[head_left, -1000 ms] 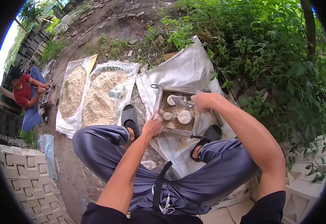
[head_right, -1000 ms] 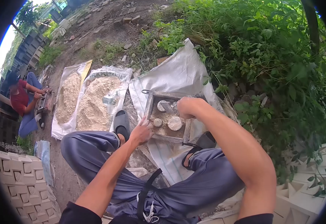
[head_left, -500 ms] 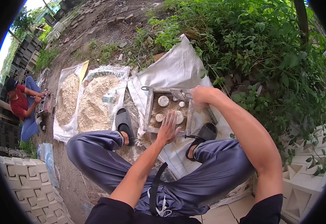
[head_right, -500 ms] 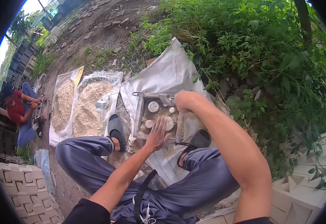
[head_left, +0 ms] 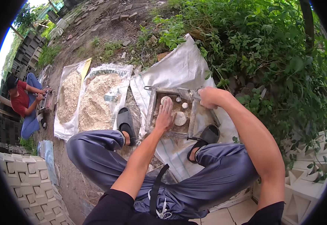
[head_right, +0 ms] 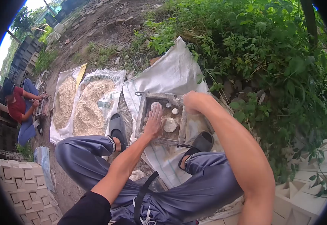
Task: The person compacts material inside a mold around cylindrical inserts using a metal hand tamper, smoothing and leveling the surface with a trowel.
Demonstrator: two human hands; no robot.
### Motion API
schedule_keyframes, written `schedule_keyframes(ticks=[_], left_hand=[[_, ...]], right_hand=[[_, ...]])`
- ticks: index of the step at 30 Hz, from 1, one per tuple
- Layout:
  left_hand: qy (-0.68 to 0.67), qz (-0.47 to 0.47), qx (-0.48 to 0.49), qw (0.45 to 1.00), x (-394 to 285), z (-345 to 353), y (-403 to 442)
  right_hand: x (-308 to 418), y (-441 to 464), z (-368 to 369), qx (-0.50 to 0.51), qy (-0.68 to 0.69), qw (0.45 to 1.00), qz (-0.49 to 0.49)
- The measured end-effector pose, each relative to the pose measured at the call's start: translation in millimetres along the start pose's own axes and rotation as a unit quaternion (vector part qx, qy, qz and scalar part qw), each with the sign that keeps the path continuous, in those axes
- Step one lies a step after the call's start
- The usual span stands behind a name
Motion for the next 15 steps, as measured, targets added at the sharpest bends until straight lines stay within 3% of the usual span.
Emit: schedule_keyframes(ticks=[2,3,4,6,8,10,12,14,15], left_hand=[[-0.204,0.146,0.149,0.956,-24.8,36.0,-12.7],[-0.262,0.107,0.231,0.931,-20.8,28.8,-10.3],[-0.265,0.107,0.229,0.930,-18.7,22.0,-5.3],[-0.064,0.023,-0.046,0.997,5.7,-26.5,11.8],[-0.071,-0.011,-0.027,0.997,13.2,-7.6,11.5],[-0.038,0.193,0.034,0.980,-35.1,15.1,2.7],[-0.094,0.180,0.002,0.979,-54.5,11.4,2.4],[-0.145,-0.027,-0.108,0.983,-32.2,-1.7,10.0],[-0.070,-0.018,-0.091,0.993,-41.3,-0.3,15.7]], right_hand=[[0.4,4.2,3.3,0.002,0.010,1.000,0.004],[-0.3,12.1,3.1,-0.038,0.020,0.999,-0.004],[0.6,13.1,-2.6,-0.076,0.028,0.997,-0.010],[0.6,13.8,-3.2,-0.068,0.037,0.997,0.002],[1.5,15.2,-2.0,-0.065,0.048,0.997,0.011],[4.2,23.7,2.3,-0.045,-0.019,0.999,-0.016],[3.1,24.7,0.3,-0.051,0.001,0.999,0.002],[-4.1,23.4,-4.3,-0.057,0.019,0.998,0.023],[-3.1,23.6,-1.8,-0.040,0.001,0.999,0.006]])
Point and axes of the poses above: each hand's wrist, its own y-axis towards the middle knuckle, its own z-axis out of the palm, x = y × z, the point moved 9 cm from there along y, towards the middle knuckle, and after that the axes turned 4 degrees about z, right-handed, at the moved point
